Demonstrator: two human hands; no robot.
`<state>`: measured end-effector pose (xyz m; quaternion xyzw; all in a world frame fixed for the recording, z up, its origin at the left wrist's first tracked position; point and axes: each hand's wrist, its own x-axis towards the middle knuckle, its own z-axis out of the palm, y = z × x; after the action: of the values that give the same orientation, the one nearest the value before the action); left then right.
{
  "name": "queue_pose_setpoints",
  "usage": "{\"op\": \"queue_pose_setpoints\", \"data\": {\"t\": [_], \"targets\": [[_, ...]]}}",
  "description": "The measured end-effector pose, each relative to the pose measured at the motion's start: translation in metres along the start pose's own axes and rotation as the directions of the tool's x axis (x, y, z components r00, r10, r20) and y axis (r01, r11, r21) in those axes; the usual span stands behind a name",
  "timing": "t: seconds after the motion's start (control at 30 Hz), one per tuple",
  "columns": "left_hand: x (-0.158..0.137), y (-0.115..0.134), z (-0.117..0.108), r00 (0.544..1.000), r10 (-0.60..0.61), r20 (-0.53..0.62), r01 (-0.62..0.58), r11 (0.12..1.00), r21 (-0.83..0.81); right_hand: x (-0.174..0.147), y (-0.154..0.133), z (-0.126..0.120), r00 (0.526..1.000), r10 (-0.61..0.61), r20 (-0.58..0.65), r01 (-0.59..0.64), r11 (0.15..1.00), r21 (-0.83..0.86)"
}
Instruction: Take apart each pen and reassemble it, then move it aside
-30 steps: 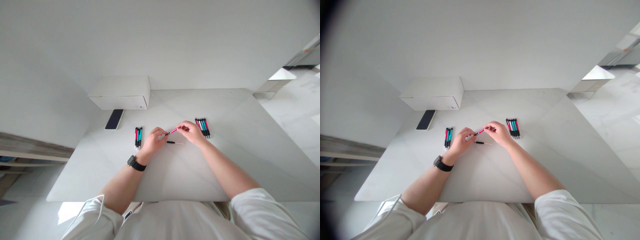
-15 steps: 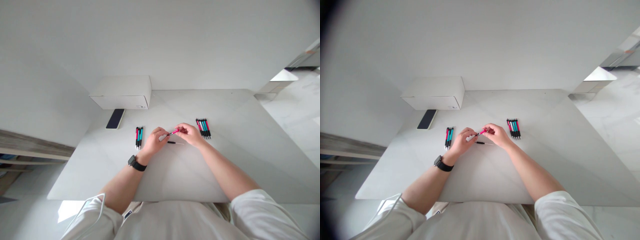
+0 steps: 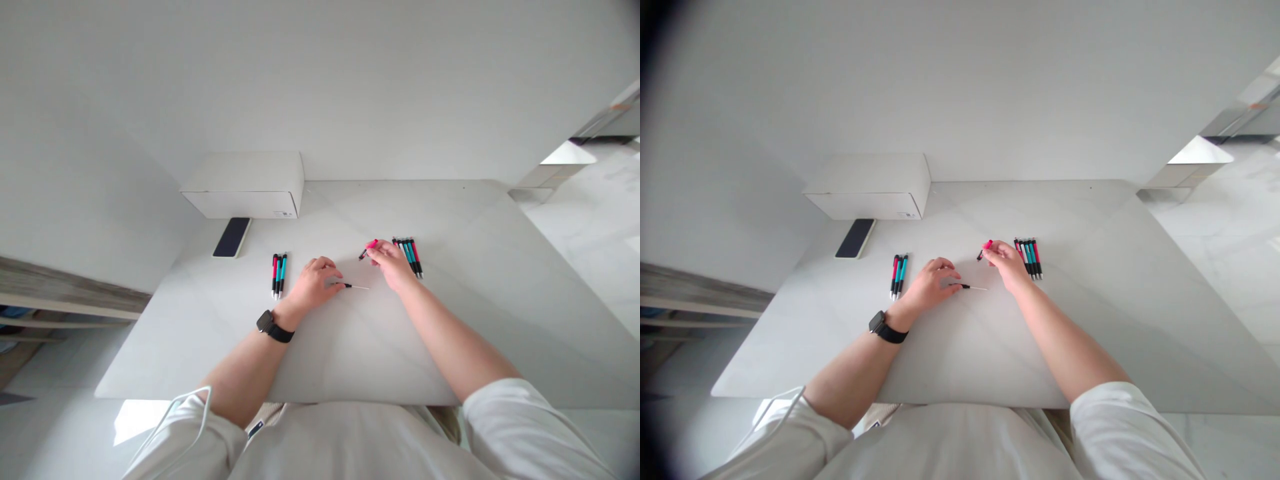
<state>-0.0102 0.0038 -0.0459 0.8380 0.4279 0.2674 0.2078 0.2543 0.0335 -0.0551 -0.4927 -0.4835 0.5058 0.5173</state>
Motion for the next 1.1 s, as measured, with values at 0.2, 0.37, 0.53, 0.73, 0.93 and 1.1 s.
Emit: {"op": "queue_pose_setpoints", "data": {"t": [0.2, 0.37, 0.53, 0.73, 0.93, 1.1], "targets": [[0.0, -0.001, 0.001, 0.998, 0.035, 0.054, -0.038, 0.998, 0.043, 0.003, 0.006, -0.003, 0.998, -0.02, -0.057, 0.022, 0.999, 0.028], [0.0, -0.002, 0.001, 0.997, 0.04, 0.06, -0.043, 0.998, 0.052, 0.0, 0.005, -0.001, 0.997, -0.053, -0.056, 0.055, 0.998, 0.032], [0.0, 0.0, 0.0, 0.998, 0.028, 0.062, -0.031, 0.998, 0.05, 0.0, 0.007, -0.002, 0.996, -0.076, -0.053, 0.074, 0.997, -0.026], [0.003, 0.004, -0.008, 0.998, -0.04, -0.056, 0.036, 0.997, -0.071, 0.0, 0.007, -0.004, 0.973, -0.206, -0.101, 0.188, 0.969, -0.161], [0.005, -0.004, -0.01, 0.938, -0.239, -0.251, 0.186, 0.958, -0.217, -0.01, -0.003, 0.0, 0.895, -0.445, 0.035, 0.398, 0.758, -0.517], [0.005, -0.011, -0.008, 0.923, -0.274, -0.27, 0.204, 0.944, -0.26, -0.012, -0.004, 0.001, 0.859, -0.494, 0.132, 0.46, 0.634, -0.622]]}}
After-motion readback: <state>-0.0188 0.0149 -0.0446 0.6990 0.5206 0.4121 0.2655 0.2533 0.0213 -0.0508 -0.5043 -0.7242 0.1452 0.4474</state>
